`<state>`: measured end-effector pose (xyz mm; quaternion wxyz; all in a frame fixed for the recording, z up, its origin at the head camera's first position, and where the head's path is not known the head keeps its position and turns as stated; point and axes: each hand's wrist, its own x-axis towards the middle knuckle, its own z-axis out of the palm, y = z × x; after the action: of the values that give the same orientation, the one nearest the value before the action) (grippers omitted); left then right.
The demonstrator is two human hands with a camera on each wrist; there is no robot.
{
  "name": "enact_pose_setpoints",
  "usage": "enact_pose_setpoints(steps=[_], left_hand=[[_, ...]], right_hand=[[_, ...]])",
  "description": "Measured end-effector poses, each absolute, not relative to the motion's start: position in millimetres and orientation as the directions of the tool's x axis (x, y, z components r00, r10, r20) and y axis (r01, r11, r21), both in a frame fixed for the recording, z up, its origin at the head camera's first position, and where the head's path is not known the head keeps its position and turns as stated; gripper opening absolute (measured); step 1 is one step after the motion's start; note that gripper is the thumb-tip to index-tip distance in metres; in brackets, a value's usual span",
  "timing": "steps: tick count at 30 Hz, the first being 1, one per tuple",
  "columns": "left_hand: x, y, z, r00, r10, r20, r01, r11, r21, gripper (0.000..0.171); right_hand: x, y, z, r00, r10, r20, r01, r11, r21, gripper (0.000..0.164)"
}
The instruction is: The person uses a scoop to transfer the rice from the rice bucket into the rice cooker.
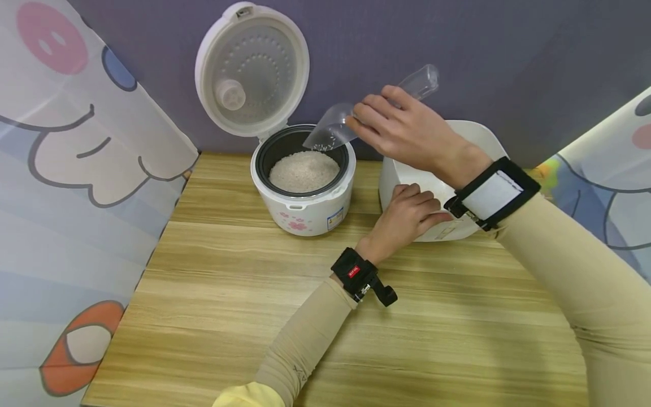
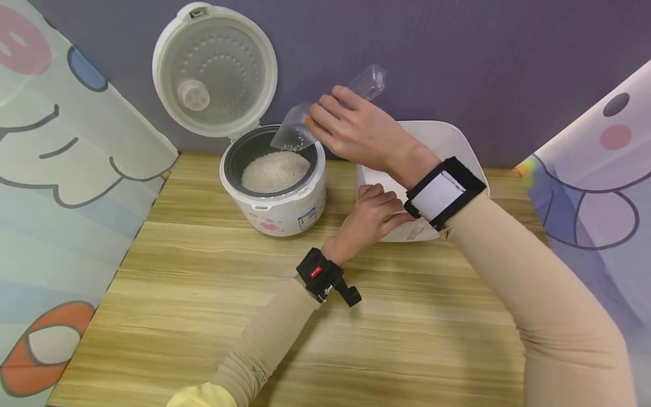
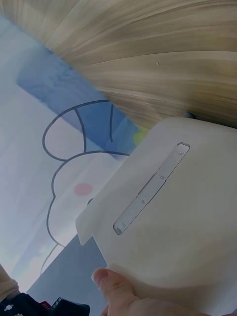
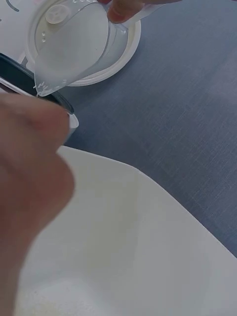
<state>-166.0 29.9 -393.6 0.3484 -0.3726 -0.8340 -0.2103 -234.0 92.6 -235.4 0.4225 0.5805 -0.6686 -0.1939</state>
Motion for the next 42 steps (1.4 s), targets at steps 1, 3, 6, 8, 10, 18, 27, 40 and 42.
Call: enact_pose_setpoints(steps=[1,3,6,8,10,18,27,40,42], left_hand=[[-166,30,-394,-0.481,0.477,0.736,0.769,0.632,0.093,0.026],[-166,30,-394,-0.481,0.481,0.733,0.772,0.629,0.094,0.025],[-166,29,-394,-0.476,0.486,0.733,0.775,0.625,0.089,0.023],[-165,29,-394,-0.471,0.489,0.734,0.778,0.623,0.084,0.023],[-165,29,-394,-0.467,0.489,0.736,0.78,0.621,0.082,0.022],[-165,29,-396,-0.459,0.502,0.733,0.776,0.628,0.056,0.024],[-166,30,-397,-0.44,0.501,0.745,0.768,0.641,0.023,0.024],[-171,31,-395,-0.452,0.471,0.757,0.788,0.608,0.093,0.028],[-174,30,-395,-0.46,0.476,0.75,0.788,0.608,0.098,0.029]], right_hand=[[-234,93,-236,0.03,-0.943,0.331,-0.618,0.242,0.748,0.03],[-234,92,-238,0.029,-0.949,0.315,-0.633,0.226,0.74,0.029],[-234,92,-240,0.028,-0.954,0.298,-0.639,0.212,0.74,0.029],[-233,92,-241,0.027,-0.954,0.299,-0.633,0.215,0.743,0.03],[-233,93,-242,0.029,-0.953,0.302,-0.629,0.218,0.746,0.031],[-232,98,-248,0.017,-0.935,0.354,-0.647,0.259,0.717,0.027],[-228,106,-253,-0.156,-0.855,0.495,-0.756,0.426,0.497,0.027],[-206,129,-261,-0.582,-0.643,0.497,-0.764,0.642,-0.064,0.034],[-201,133,-260,-0.626,-0.623,0.469,-0.743,0.66,-0.115,0.032]])
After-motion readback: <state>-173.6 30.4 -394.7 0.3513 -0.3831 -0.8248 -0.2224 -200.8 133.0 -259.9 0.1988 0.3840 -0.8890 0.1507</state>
